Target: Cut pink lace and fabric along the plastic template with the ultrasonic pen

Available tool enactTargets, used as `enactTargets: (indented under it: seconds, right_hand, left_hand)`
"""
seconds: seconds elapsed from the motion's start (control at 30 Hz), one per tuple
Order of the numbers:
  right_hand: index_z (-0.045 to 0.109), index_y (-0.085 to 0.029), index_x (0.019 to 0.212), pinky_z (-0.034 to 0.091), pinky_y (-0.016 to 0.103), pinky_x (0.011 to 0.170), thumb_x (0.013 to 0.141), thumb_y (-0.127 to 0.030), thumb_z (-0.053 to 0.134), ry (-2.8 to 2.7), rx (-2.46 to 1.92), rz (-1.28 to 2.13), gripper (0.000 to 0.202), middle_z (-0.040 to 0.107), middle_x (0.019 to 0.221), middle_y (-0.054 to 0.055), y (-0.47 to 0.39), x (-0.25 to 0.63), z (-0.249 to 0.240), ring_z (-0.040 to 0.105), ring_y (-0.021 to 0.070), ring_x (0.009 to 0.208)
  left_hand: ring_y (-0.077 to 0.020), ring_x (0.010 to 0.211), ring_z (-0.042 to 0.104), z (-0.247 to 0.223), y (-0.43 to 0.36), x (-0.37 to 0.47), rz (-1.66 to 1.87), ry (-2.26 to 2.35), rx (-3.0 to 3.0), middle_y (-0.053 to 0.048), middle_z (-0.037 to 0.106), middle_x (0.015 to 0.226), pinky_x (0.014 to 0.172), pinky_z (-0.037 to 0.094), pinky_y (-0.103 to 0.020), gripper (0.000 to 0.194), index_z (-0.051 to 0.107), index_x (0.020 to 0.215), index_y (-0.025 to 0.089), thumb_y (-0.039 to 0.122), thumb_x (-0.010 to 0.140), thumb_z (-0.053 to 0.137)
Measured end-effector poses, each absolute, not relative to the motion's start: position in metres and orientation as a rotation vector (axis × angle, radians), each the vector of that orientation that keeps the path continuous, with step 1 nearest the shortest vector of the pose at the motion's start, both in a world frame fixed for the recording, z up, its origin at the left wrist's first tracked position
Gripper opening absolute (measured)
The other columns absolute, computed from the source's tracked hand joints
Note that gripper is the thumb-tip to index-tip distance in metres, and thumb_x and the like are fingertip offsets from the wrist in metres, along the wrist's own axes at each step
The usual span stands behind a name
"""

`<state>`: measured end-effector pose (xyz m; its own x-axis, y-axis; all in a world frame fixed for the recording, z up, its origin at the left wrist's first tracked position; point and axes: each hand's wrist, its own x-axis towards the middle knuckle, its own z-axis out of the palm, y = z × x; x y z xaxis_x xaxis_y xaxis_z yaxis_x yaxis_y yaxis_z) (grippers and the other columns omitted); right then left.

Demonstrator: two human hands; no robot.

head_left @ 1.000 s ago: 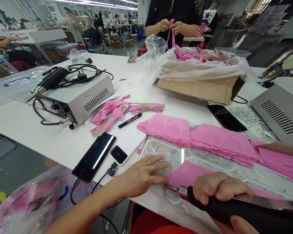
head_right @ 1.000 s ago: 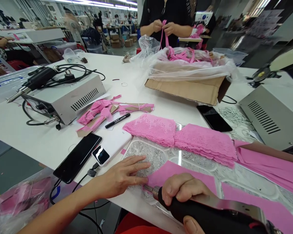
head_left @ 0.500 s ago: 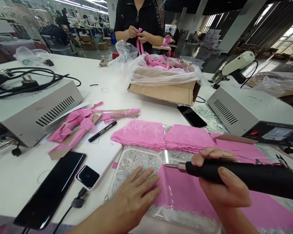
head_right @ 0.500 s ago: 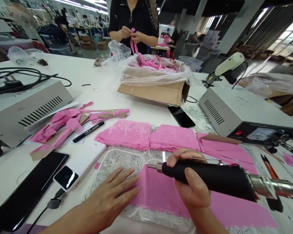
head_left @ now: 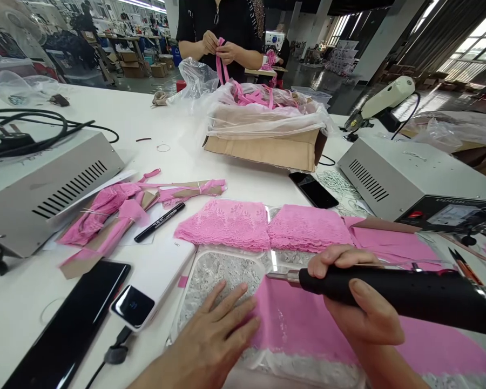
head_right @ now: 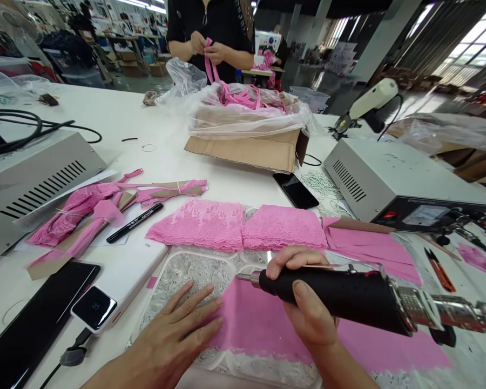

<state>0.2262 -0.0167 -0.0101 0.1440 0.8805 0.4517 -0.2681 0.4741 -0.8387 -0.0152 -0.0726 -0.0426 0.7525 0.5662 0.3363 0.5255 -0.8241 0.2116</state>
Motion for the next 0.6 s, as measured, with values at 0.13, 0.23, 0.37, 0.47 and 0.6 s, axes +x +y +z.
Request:
enactTargets:
  seconds: [0.13, 0.23, 0.37, 0.47, 0.6]
  right_hand:
    - [0.066, -0.021, 0.087, 0.054, 0.033, 0.057, 0.08, -0.028, 0.063, -1.134, -0.673, 0.944, 0.01, 0.061, 0.081, 0.002, -0.018, 0.221, -0.008, 0.059, 0.0147, 0.063]
    - [0.066, -0.021, 0.089, 0.052, 0.033, 0.056, 0.08, -0.029, 0.063, -1.121, -0.656, 0.926, 0.012, 0.06, 0.081, 0.003, -0.017, 0.219, -0.004, 0.059, 0.015, 0.062]
    - [0.067, -0.02, 0.087, 0.051, 0.034, 0.055, 0.076, -0.027, 0.061, -1.052, -0.661, 0.843, 0.015, 0.06, 0.083, 0.004, -0.012, 0.242, 0.005, 0.059, 0.0158, 0.061]
    - [0.068, -0.018, 0.082, 0.05, 0.033, 0.054, 0.072, -0.024, 0.058, -1.026, -0.712, 0.696, 0.016, 0.061, 0.078, 0.004, -0.013, 0.275, 0.013, 0.058, 0.0152, 0.058]
    - [0.068, -0.018, 0.078, 0.048, 0.032, 0.052, 0.069, -0.025, 0.059, -0.983, -0.822, 0.585, 0.015, 0.06, 0.074, 0.003, -0.025, 0.312, 0.013, 0.057, 0.015, 0.056]
  left_hand:
    - [-0.0263, 0.145, 0.029, -0.058, -0.073, -0.017, 0.662, 0.892, 2.881, -0.007, 0.059, 0.136, 0.12, 0.015, -0.056, 0.042, 0.06, 0.124, 0.016, 0.002, 0.086, 0.047]
    - [-0.0265, 0.143, 0.033, -0.068, -0.071, -0.018, 0.772, 0.889, 2.92, -0.007, 0.059, 0.136, 0.119, 0.015, -0.057, 0.038, 0.061, 0.123, 0.019, 0.006, 0.09, 0.048]
    - [-0.0232, 0.141, 0.038, -0.063, -0.061, -0.022, 0.813, 0.826, 3.029, -0.004, 0.06, 0.136, 0.121, 0.014, -0.05, 0.034, 0.062, 0.123, 0.023, 0.011, 0.094, 0.048]
    - [-0.0212, 0.141, 0.037, -0.059, -0.052, -0.025, 0.795, 0.779, 3.072, 0.0, 0.06, 0.135, 0.121, 0.015, -0.047, 0.029, 0.063, 0.123, 0.027, 0.023, 0.098, 0.048]
    - [-0.0251, 0.142, 0.035, -0.068, -0.045, -0.03, 0.858, 0.651, 3.147, -0.001, 0.059, 0.137, 0.121, 0.014, -0.05, 0.03, 0.064, 0.124, 0.026, 0.028, 0.1, 0.046]
